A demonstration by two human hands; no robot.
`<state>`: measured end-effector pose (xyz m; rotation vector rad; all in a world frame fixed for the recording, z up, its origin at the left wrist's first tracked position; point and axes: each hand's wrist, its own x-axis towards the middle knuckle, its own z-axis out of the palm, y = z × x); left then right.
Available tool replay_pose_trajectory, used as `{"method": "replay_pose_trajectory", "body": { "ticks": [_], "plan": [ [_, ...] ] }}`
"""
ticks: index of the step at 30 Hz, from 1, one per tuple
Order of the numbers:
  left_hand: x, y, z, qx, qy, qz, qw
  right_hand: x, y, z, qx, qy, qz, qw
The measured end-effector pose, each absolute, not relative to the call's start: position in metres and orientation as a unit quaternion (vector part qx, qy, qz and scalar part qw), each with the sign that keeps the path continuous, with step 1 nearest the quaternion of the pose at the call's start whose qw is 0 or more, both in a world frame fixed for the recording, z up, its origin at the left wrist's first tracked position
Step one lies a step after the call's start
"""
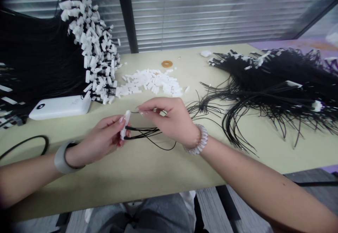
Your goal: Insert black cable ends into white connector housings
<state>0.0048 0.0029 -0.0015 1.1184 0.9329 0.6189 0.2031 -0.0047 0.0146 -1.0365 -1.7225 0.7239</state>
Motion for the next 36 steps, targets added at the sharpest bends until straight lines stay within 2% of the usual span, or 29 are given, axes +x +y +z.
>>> {"method": "replay_pose_trajectory", "body": {
  "ticks": [11, 16, 23, 29, 36],
  "plan": [
    [0.005, 0.002, 0.0, 0.515, 0.426, 0.264, 0.695, 0.215, 0.009, 0.008, -0.423, -0.726, 0.312, 0.445],
    [0.005, 0.001, -0.002, 0.558, 0.428, 0.251, 0.665, 0.214, 0.005, 0.013, -0.427, -0.746, 0.243, 0.448],
    [0.006, -0.002, 0.001, 0.638, 0.417, 0.212, 0.611, 0.208, -0.004, 0.011, -0.38, -0.823, 0.138, 0.399],
    [0.006, -0.004, 0.001, 0.684, 0.393, 0.184, 0.586, 0.203, -0.006, 0.007, -0.349, -0.84, 0.073, 0.409],
    [0.005, -0.004, 0.001, 0.683, 0.396, 0.187, 0.584, 0.2, -0.005, 0.008, -0.367, -0.844, 0.06, 0.387]
  ]
}}
